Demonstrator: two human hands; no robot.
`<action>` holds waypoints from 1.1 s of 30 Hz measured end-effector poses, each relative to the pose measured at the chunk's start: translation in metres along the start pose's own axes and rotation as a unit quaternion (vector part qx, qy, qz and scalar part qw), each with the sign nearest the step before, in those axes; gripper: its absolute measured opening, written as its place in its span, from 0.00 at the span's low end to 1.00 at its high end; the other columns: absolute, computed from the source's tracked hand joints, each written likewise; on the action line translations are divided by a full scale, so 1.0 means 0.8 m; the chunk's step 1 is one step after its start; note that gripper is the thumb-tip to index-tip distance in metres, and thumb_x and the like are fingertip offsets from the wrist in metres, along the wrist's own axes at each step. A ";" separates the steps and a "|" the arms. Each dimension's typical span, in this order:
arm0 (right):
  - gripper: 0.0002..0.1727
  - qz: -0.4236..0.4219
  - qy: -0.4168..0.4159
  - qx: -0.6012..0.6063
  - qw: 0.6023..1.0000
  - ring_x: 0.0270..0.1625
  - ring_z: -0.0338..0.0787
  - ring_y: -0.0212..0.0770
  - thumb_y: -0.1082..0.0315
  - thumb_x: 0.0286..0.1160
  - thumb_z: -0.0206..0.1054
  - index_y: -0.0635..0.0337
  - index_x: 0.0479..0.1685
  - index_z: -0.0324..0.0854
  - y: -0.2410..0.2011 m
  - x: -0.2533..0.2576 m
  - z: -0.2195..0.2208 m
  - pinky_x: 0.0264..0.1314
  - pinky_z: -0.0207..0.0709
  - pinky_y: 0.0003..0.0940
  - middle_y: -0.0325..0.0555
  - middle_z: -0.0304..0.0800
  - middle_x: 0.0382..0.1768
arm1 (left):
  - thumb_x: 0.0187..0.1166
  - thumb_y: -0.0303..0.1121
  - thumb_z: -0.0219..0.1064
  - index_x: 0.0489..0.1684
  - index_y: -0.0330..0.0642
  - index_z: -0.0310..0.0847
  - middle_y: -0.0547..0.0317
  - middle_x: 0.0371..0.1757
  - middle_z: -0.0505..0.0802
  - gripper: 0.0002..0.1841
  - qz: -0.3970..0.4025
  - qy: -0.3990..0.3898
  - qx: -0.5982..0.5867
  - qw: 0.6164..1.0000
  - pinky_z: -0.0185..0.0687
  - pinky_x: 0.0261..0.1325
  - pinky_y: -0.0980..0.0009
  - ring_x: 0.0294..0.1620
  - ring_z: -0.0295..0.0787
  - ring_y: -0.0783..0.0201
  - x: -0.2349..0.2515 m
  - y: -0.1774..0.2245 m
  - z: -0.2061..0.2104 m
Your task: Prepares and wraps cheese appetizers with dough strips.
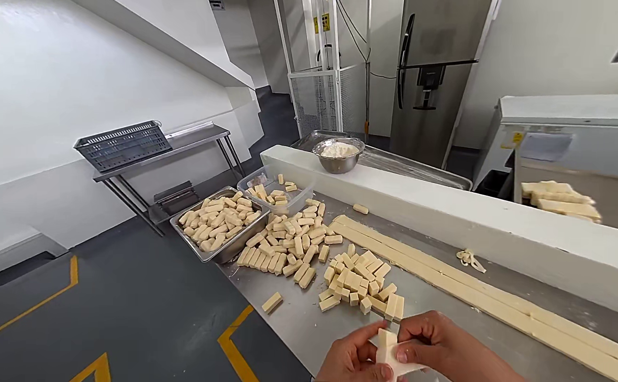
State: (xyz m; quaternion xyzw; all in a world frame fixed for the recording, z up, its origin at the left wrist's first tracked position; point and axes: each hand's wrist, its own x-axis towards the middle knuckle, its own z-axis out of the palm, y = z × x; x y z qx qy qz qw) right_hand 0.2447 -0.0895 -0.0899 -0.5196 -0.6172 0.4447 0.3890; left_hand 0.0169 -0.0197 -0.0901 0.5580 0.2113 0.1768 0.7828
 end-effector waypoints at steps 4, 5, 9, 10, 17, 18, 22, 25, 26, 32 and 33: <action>0.27 0.047 0.060 -0.031 0.997 0.15 0.62 0.17 0.46 0.60 0.82 0.47 0.09 0.70 -0.003 0.000 0.009 0.19 0.52 0.19 0.20 0.63 0.10 | 0.77 0.21 0.65 0.61 0.24 0.78 0.55 0.52 0.92 0.16 0.025 0.019 0.057 0.998 0.87 0.59 0.68 0.51 0.90 0.69 0.002 -0.006 0.010; 0.30 0.040 0.056 -0.023 0.997 0.15 0.59 0.17 0.45 0.58 0.83 0.46 0.07 0.67 -0.003 0.000 0.011 0.20 0.49 0.20 0.20 0.61 0.10 | 0.75 0.21 0.68 0.59 0.23 0.80 0.53 0.55 0.88 0.16 0.025 0.006 0.061 0.998 0.86 0.60 0.68 0.53 0.89 0.69 0.004 -0.009 0.009; 0.15 -0.038 0.027 0.053 0.997 0.22 0.76 0.15 0.56 0.70 0.78 0.51 0.22 0.83 0.009 -0.007 0.004 0.24 0.70 0.13 0.22 0.79 0.20 | 0.75 0.19 0.66 0.69 0.28 0.77 0.59 0.46 0.94 0.21 0.016 0.011 -0.017 1.000 0.90 0.55 0.66 0.46 0.93 0.68 0.006 -0.006 0.004; 0.12 -0.044 0.022 0.051 0.997 0.25 0.79 0.17 0.57 0.73 0.76 0.53 0.27 0.85 0.011 -0.008 0.000 0.26 0.74 0.14 0.25 0.81 0.24 | 0.75 0.18 0.66 0.69 0.29 0.74 0.60 0.44 0.94 0.22 0.013 0.025 -0.021 0.999 0.90 0.53 0.66 0.44 0.93 0.67 0.007 -0.004 0.006; 0.27 0.047 0.034 -0.054 0.997 0.15 0.66 0.20 0.48 0.68 0.77 0.51 0.11 0.71 -0.006 -0.008 0.006 0.19 0.56 0.22 0.25 0.66 0.10 | 0.68 0.19 0.73 0.47 0.32 0.83 0.61 0.40 0.93 0.11 -0.036 0.052 0.019 0.998 0.91 0.48 0.69 0.39 0.92 0.69 0.013 -0.002 0.014; 0.26 0.022 0.024 -0.041 0.999 0.15 0.66 0.17 0.48 0.69 0.77 0.51 0.11 0.73 -0.001 -0.008 0.002 0.19 0.56 0.19 0.24 0.67 0.11 | 0.71 0.19 0.71 0.49 0.32 0.84 0.61 0.40 0.94 0.11 -0.041 0.045 0.002 0.998 0.91 0.48 0.68 0.39 0.93 0.69 0.012 -0.002 0.014; 0.19 0.000 -0.003 -0.041 0.999 0.19 0.74 0.16 0.51 0.70 0.77 0.55 0.22 0.84 0.004 -0.010 -0.016 0.23 0.65 0.16 0.25 0.79 0.16 | 0.81 0.19 0.61 0.66 0.30 0.75 0.54 0.48 0.95 0.16 -0.052 0.009 -0.032 0.998 0.91 0.53 0.64 0.48 0.95 0.63 0.010 0.001 0.012; 0.31 0.019 0.036 -0.073 0.996 0.15 0.59 0.17 0.42 0.59 0.81 0.50 0.07 0.68 -0.006 -0.009 -0.004 0.19 0.48 0.20 0.22 0.62 0.09 | 0.75 0.18 0.65 0.60 0.28 0.79 0.57 0.52 0.90 0.15 -0.051 -0.020 -0.008 0.998 0.90 0.55 0.65 0.47 0.91 0.67 0.009 -0.001 0.014; 0.33 -0.003 0.035 -0.061 0.997 0.14 0.57 0.16 0.41 0.58 0.82 0.49 0.05 0.65 -0.004 -0.009 -0.002 0.18 0.45 0.19 0.21 0.59 0.09 | 0.74 0.17 0.66 0.58 0.30 0.81 0.59 0.50 0.91 0.15 -0.049 -0.024 -0.012 0.998 0.91 0.54 0.65 0.45 0.92 0.68 0.009 -0.002 0.015; 0.19 -0.065 0.042 -0.025 0.997 0.19 0.69 0.13 0.50 0.66 0.80 0.54 0.21 0.84 0.009 -0.017 -0.017 0.21 0.59 0.12 0.23 0.76 0.16 | 0.78 0.19 0.64 0.63 0.30 0.76 0.57 0.48 0.94 0.16 0.005 0.018 -0.006 1.000 0.90 0.53 0.67 0.47 0.93 0.66 0.005 -0.002 0.019; 0.22 -0.058 0.059 -0.035 0.996 0.18 0.67 0.13 0.47 0.63 0.81 0.53 0.17 0.81 0.007 -0.016 -0.011 0.20 0.56 0.13 0.22 0.72 0.14 | 0.76 0.19 0.65 0.60 0.29 0.79 0.57 0.50 0.94 0.15 0.013 0.026 0.010 1.000 0.89 0.54 0.68 0.47 0.92 0.69 0.005 -0.003 0.021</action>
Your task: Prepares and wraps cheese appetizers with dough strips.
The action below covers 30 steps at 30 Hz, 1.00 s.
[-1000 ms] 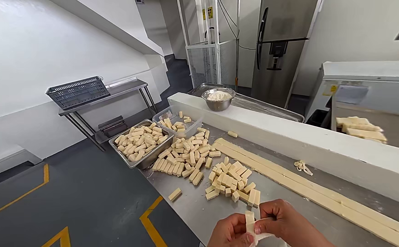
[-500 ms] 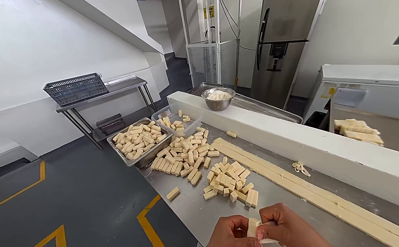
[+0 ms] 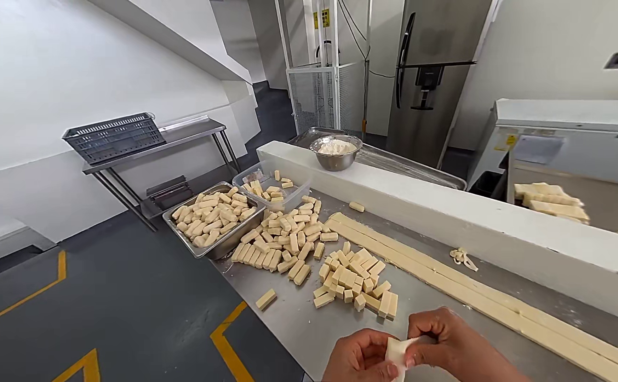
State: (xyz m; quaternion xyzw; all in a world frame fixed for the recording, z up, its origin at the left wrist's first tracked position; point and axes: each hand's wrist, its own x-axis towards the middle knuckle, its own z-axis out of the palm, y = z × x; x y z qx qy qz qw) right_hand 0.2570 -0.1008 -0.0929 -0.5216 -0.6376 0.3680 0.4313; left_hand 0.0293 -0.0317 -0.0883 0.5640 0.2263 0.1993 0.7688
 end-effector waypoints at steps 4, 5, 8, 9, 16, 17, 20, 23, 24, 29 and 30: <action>0.32 -0.018 0.017 0.012 1.000 0.15 0.56 0.12 0.41 0.58 0.83 0.47 0.08 0.67 -0.004 0.000 0.008 0.17 0.44 0.15 0.19 0.60 0.10 | 0.71 0.18 0.70 0.60 0.27 0.83 0.57 0.52 0.90 0.17 -0.002 -0.035 0.004 0.999 0.90 0.56 0.67 0.48 0.91 0.68 0.001 -0.001 -0.002; 0.28 -0.026 -0.001 0.031 0.999 0.16 0.59 0.12 0.43 0.61 0.82 0.48 0.11 0.71 0.000 0.000 0.004 0.18 0.47 0.13 0.20 0.64 0.12 | 0.73 0.18 0.68 0.62 0.28 0.82 0.58 0.50 0.93 0.18 -0.011 -0.036 -0.008 0.999 0.90 0.55 0.66 0.48 0.93 0.67 0.001 0.000 -0.003; 0.17 -0.011 -0.038 0.054 0.998 0.20 0.71 0.13 0.51 0.67 0.80 0.52 0.23 0.85 0.007 -0.002 -0.009 0.22 0.61 0.11 0.22 0.77 0.17 | 0.77 0.18 0.64 0.65 0.28 0.79 0.56 0.48 0.95 0.17 -0.019 0.000 -0.027 0.999 0.90 0.56 0.64 0.48 0.94 0.65 0.000 0.003 0.001; 0.18 0.008 -0.032 0.040 0.999 0.19 0.72 0.13 0.50 0.66 0.81 0.51 0.22 0.84 0.005 -0.002 -0.008 0.21 0.62 0.12 0.21 0.77 0.16 | 0.77 0.17 0.65 0.61 0.28 0.80 0.56 0.48 0.95 0.15 -0.014 0.012 -0.019 1.000 0.91 0.56 0.65 0.48 0.94 0.66 0.000 0.003 0.003; 0.23 0.015 -0.057 0.028 0.998 0.18 0.65 0.13 0.48 0.64 0.81 0.51 0.15 0.78 -0.003 -0.003 -0.003 0.20 0.54 0.13 0.21 0.70 0.13 | 0.68 0.19 0.74 0.58 0.26 0.85 0.56 0.50 0.93 0.18 0.010 -0.024 0.075 0.997 0.88 0.57 0.71 0.48 0.91 0.71 0.003 0.001 0.000; 0.17 0.017 -0.069 0.043 0.997 0.20 0.71 0.13 0.52 0.69 0.79 0.53 0.22 0.84 0.001 -0.004 -0.008 0.23 0.61 0.12 0.22 0.77 0.17 | 0.71 0.17 0.71 0.61 0.25 0.84 0.54 0.50 0.95 0.19 0.011 -0.009 0.059 0.998 0.89 0.58 0.69 0.47 0.93 0.69 0.002 0.002 0.001; 0.14 0.067 -0.047 -0.002 0.997 0.22 0.75 0.16 0.56 0.73 0.75 0.57 0.29 0.88 0.000 -0.005 -0.007 0.25 0.67 0.16 0.26 0.83 0.19 | 0.77 0.17 0.65 0.67 0.24 0.79 0.51 0.54 0.95 0.19 0.004 0.007 0.033 0.999 0.88 0.62 0.67 0.53 0.93 0.67 0.005 -0.002 0.001; 0.25 0.122 -0.018 -0.075 0.990 0.18 0.71 0.22 0.49 0.64 0.80 0.59 0.15 0.79 -0.014 -0.001 0.008 0.23 0.62 0.24 0.31 0.74 0.13 | 0.73 0.18 0.68 0.62 0.26 0.83 0.52 0.61 0.88 0.18 -0.006 -0.019 0.016 1.000 0.86 0.64 0.66 0.58 0.88 0.66 0.007 -0.012 -0.003; 0.27 0.128 -0.023 -0.079 0.988 0.18 0.70 0.23 0.48 0.64 0.81 0.59 0.14 0.77 -0.014 0.000 0.012 0.23 0.60 0.25 0.32 0.72 0.13 | 0.72 0.17 0.69 0.62 0.27 0.83 0.54 0.59 0.89 0.18 -0.012 -0.011 0.001 1.000 0.88 0.63 0.66 0.56 0.89 0.67 0.007 -0.013 -0.003; 0.16 0.120 -0.066 -0.025 0.990 0.20 0.74 0.20 0.57 0.76 0.73 0.61 0.30 0.87 0.007 0.001 0.009 0.25 0.66 0.20 0.31 0.83 0.19 | 0.78 0.14 0.60 0.83 0.26 0.62 0.53 0.54 0.95 0.30 -0.009 0.072 -0.084 0.994 0.88 0.59 0.66 0.52 0.94 0.65 0.014 -0.011 -0.006; 0.16 0.137 -0.063 -0.027 0.988 0.20 0.74 0.20 0.56 0.77 0.72 0.59 0.29 0.87 0.006 0.002 0.011 0.25 0.66 0.20 0.30 0.83 0.19 | 0.81 0.15 0.56 0.84 0.26 0.60 0.51 0.58 0.94 0.28 -0.015 0.076 -0.099 0.992 0.87 0.62 0.65 0.55 0.93 0.64 0.015 -0.012 -0.004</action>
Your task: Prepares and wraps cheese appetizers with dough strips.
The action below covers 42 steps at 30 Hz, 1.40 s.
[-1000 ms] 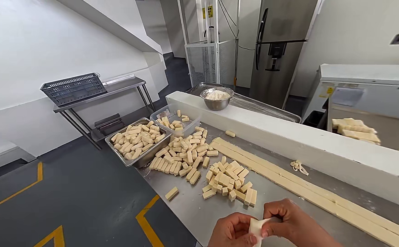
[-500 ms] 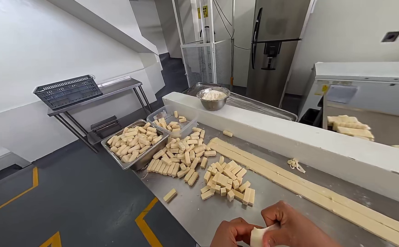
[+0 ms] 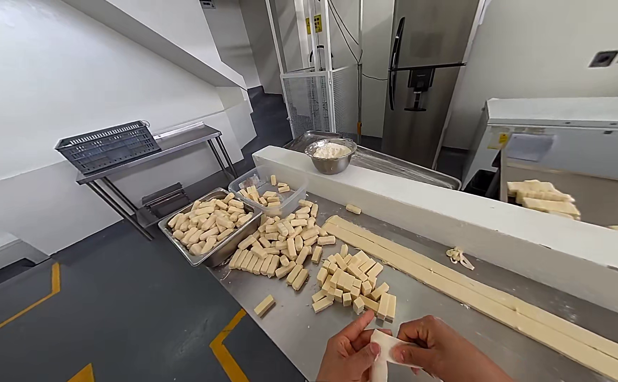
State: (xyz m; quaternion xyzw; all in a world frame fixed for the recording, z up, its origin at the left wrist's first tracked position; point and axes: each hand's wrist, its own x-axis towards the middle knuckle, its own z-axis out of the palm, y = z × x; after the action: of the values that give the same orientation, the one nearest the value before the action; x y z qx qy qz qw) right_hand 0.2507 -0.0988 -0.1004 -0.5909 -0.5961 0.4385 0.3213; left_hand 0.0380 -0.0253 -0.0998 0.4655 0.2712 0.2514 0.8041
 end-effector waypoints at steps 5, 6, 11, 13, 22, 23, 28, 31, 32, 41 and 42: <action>0.27 0.016 0.013 -0.068 0.997 0.22 0.80 0.36 0.49 0.78 0.70 0.66 0.20 0.85 -0.023 0.008 0.026 0.31 0.74 0.39 0.44 0.84 0.19 | 0.95 0.38 0.30 0.84 0.28 0.58 0.51 0.73 0.86 0.28 -0.001 -0.076 -0.025 0.997 0.78 0.74 0.65 0.71 0.84 0.65 0.010 -0.015 0.004; 0.28 0.004 0.004 -0.107 0.994 0.28 0.87 0.48 0.51 0.79 0.70 0.71 0.23 0.85 -0.034 0.010 0.033 0.37 0.78 0.49 0.55 0.87 0.24 | 0.95 0.46 0.26 0.73 0.32 0.69 0.57 0.59 0.90 0.32 -0.026 -0.046 -0.018 0.998 0.84 0.64 0.67 0.59 0.88 0.68 0.012 -0.018 0.010; 0.17 0.051 -0.109 -0.260 0.958 0.57 0.90 0.70 0.68 0.89 0.57 0.76 0.49 0.86 -0.075 0.019 0.065 0.62 0.77 0.67 0.72 0.91 0.48 | 0.93 0.49 0.18 0.20 0.46 0.69 0.70 0.13 0.76 0.36 -0.049 0.058 0.114 0.991 0.67 0.20 0.79 0.13 0.70 0.76 0.047 -0.038 -0.005; 0.15 -0.105 -0.035 -0.196 0.974 0.40 0.93 0.61 0.71 0.85 0.59 0.74 0.37 0.87 -0.059 0.007 0.066 0.46 0.82 0.56 0.65 0.91 0.34 | 0.94 0.48 0.19 0.18 0.43 0.72 0.69 0.12 0.78 0.38 -0.023 0.097 0.108 0.989 0.71 0.21 0.78 0.13 0.72 0.75 0.049 -0.031 -0.010; 0.40 -0.209 0.213 -0.161 0.941 0.38 0.83 0.46 0.54 0.38 0.90 0.66 0.59 0.88 -0.014 0.020 0.075 0.39 0.81 0.38 0.55 0.82 0.40 | 0.90 0.62 0.23 0.17 0.45 0.73 0.62 0.10 0.81 0.41 -0.138 0.088 -0.111 0.980 0.76 0.14 0.75 0.08 0.78 0.70 0.032 -0.001 0.013; 0.38 -0.230 0.236 -0.177 0.927 0.36 0.83 0.44 0.53 0.38 0.88 0.63 0.56 0.90 -0.009 0.023 0.077 0.37 0.80 0.37 0.53 0.82 0.38 | 0.90 0.63 0.22 0.19 0.44 0.74 0.61 0.11 0.83 0.42 -0.130 0.078 -0.119 0.981 0.78 0.15 0.76 0.09 0.80 0.70 0.031 -0.002 0.014; 0.28 -0.318 0.303 -0.269 0.857 0.31 0.80 0.41 0.48 0.47 0.79 0.58 0.46 0.90 -0.003 0.033 0.081 0.34 0.75 0.31 0.47 0.81 0.30 | 0.86 0.64 0.15 0.19 0.46 0.77 0.63 0.13 0.84 0.46 -0.114 0.050 -0.100 0.987 0.79 0.19 0.76 0.12 0.80 0.71 0.030 -0.005 0.012; 0.26 -0.333 0.316 -0.307 0.834 0.29 0.80 0.41 0.49 0.49 0.77 0.59 0.42 0.89 -0.003 0.036 0.084 0.32 0.73 0.30 0.46 0.81 0.28 | 0.89 0.61 0.16 0.22 0.44 0.78 0.63 0.12 0.84 0.45 -0.100 0.061 -0.099 0.988 0.79 0.18 0.76 0.11 0.80 0.72 0.030 -0.009 0.011; 0.26 -0.331 0.317 -0.316 0.831 0.29 0.80 0.41 0.49 0.49 0.77 0.60 0.42 0.90 0.000 0.036 0.085 0.32 0.73 0.30 0.46 0.82 0.29 | 0.88 0.61 0.16 0.26 0.43 0.79 0.63 0.14 0.86 0.45 -0.094 0.049 -0.095 0.990 0.81 0.19 0.77 0.12 0.81 0.72 0.030 -0.015 0.006; 0.39 -0.095 0.162 -0.135 0.973 0.49 0.89 0.63 0.65 0.45 0.88 0.78 0.61 0.80 0.021 0.031 0.112 0.53 0.85 0.54 0.70 0.85 0.50 | 0.90 0.59 0.17 0.40 0.43 0.76 0.65 0.22 0.85 0.40 -0.126 0.050 -0.046 0.990 0.82 0.30 0.75 0.21 0.82 0.72 0.042 -0.068 -0.033; 0.52 -0.041 0.121 -0.089 0.988 0.58 0.86 0.67 0.61 0.44 0.91 0.81 0.73 0.70 0.027 0.031 0.106 0.62 0.81 0.57 0.74 0.81 0.57 | 0.90 0.60 0.18 0.42 0.41 0.73 0.65 0.22 0.84 0.39 -0.134 0.068 -0.044 0.988 0.81 0.27 0.76 0.20 0.81 0.71 0.049 -0.066 -0.042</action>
State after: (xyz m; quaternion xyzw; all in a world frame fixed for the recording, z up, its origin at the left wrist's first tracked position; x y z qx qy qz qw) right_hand 0.1809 -0.0882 -0.1577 -0.6413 -0.6128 0.2956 0.3549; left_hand 0.0517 -0.0021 -0.1686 0.3706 0.3739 0.1838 0.8301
